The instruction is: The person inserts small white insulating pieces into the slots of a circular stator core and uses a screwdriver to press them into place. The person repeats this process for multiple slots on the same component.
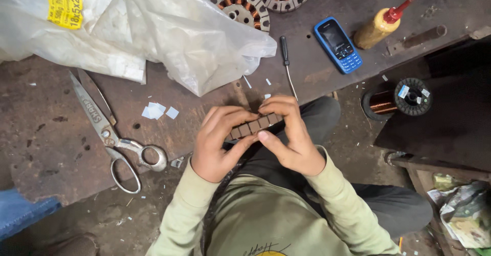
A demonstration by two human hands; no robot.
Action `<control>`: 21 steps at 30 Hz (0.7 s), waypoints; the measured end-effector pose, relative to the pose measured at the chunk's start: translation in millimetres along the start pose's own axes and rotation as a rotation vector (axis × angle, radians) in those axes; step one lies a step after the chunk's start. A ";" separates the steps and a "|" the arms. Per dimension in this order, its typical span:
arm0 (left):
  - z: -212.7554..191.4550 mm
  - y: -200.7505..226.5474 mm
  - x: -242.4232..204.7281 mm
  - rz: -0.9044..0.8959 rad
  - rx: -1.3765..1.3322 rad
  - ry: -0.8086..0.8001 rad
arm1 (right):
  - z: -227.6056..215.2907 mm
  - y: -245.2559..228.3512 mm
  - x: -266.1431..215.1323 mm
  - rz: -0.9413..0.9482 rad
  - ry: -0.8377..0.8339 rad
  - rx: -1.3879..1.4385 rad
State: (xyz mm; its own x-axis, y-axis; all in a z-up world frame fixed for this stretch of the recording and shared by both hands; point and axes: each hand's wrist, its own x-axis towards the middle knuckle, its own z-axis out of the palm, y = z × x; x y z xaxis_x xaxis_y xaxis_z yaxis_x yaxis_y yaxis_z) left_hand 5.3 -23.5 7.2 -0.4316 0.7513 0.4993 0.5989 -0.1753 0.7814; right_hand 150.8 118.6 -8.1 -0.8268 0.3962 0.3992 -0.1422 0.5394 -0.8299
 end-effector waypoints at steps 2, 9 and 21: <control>-0.6 -5.4 0.8 -0.007 0.005 -0.027 | 2.1 -2.1 3.1 -0.036 0.003 -0.050; 14.3 -9.1 -2.9 0.016 0.079 0.096 | 22.8 1.5 7.0 0.050 0.203 0.062; 14.4 11.7 -9.3 -0.250 -0.092 0.220 | 17.5 -2.8 1.7 0.200 0.211 0.282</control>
State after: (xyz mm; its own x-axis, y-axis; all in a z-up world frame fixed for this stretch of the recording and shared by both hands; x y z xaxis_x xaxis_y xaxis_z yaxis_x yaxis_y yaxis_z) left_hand 25.9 -23.3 6.3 -0.6986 0.6246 0.3490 0.3968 -0.0676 0.9154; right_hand 140.3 104.7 -12.0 -0.7274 0.6325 0.2661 -0.1577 0.2233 -0.9619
